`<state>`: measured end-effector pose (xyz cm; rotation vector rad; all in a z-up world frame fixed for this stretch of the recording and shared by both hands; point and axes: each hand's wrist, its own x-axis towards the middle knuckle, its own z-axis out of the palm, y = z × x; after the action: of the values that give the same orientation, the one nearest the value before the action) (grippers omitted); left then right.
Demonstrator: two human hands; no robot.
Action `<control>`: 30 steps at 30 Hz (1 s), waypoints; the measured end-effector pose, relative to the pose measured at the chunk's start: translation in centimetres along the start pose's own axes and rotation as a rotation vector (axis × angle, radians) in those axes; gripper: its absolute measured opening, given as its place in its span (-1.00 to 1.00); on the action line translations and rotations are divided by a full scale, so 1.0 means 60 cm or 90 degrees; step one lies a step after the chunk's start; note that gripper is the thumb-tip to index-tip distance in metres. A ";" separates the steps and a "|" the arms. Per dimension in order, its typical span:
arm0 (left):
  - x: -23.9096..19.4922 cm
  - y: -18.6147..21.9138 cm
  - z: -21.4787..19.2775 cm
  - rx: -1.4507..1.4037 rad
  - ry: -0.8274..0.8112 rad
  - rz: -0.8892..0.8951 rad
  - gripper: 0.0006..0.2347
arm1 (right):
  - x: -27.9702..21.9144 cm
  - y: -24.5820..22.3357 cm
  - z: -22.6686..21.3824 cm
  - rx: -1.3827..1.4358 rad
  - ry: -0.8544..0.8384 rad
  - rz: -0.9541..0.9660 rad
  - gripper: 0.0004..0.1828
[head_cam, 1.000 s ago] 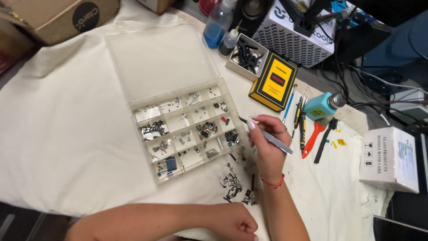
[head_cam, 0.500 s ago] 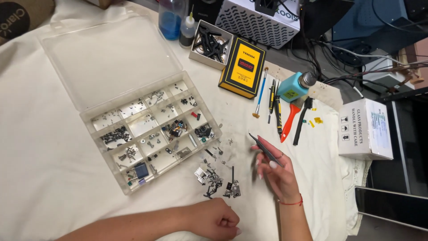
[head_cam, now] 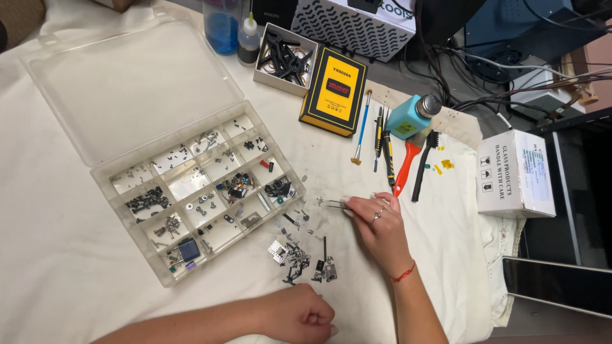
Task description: The person uses tweezers to pick up small electronic components from a pile on the table and places them into compartments of a clear plastic organizer box. The person repeatedly transfers components one at a time, organizing them by type or size into the box's sections.
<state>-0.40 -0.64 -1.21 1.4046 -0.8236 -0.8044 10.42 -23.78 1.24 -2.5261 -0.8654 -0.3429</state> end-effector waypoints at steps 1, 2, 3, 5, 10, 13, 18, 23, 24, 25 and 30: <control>0.000 0.001 -0.001 0.000 0.002 0.000 -0.60 | 0.000 -0.001 0.003 0.001 -0.001 -0.002 -0.80; 0.000 0.002 -0.002 -0.008 0.001 -0.002 -0.60 | -0.001 -0.001 0.006 -0.034 0.004 -0.006 -0.79; 0.000 0.002 -0.002 -0.016 0.000 -0.004 -0.60 | -0.003 -0.003 0.008 -0.068 0.008 -0.009 -0.77; 0.000 0.000 -0.002 -0.015 -0.002 0.004 -0.60 | -0.002 -0.006 0.014 -0.067 0.015 0.002 -0.81; 0.001 -0.001 -0.001 -0.007 0.008 0.031 -0.60 | 0.004 -0.010 0.022 -0.060 0.032 -0.008 -0.85; 0.001 -0.001 -0.002 -0.002 -0.003 0.023 -0.60 | 0.006 -0.013 0.025 -0.060 0.058 -0.015 -0.86; 0.000 0.000 -0.003 -0.014 -0.008 0.005 -0.61 | 0.012 -0.014 0.027 -0.082 0.079 -0.039 -0.85; 0.001 -0.002 -0.001 -0.001 -0.002 0.013 -0.61 | 0.016 -0.020 0.028 -0.082 0.075 -0.046 -0.88; 0.001 -0.003 -0.001 0.001 0.000 0.020 -0.61 | 0.017 -0.020 0.029 -0.087 0.076 -0.049 -0.88; 0.001 -0.002 -0.002 0.001 0.000 0.020 -0.61 | 0.018 -0.020 0.029 -0.087 0.077 -0.050 -0.88; -0.001 0.006 -0.004 -0.008 0.000 -0.002 -0.60 | 0.017 -0.020 0.029 -0.094 0.081 -0.052 -0.88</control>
<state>-0.24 -0.49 -0.85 1.3948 -0.8142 -0.8103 10.60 -21.53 0.49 -2.5742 -0.9263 -0.6081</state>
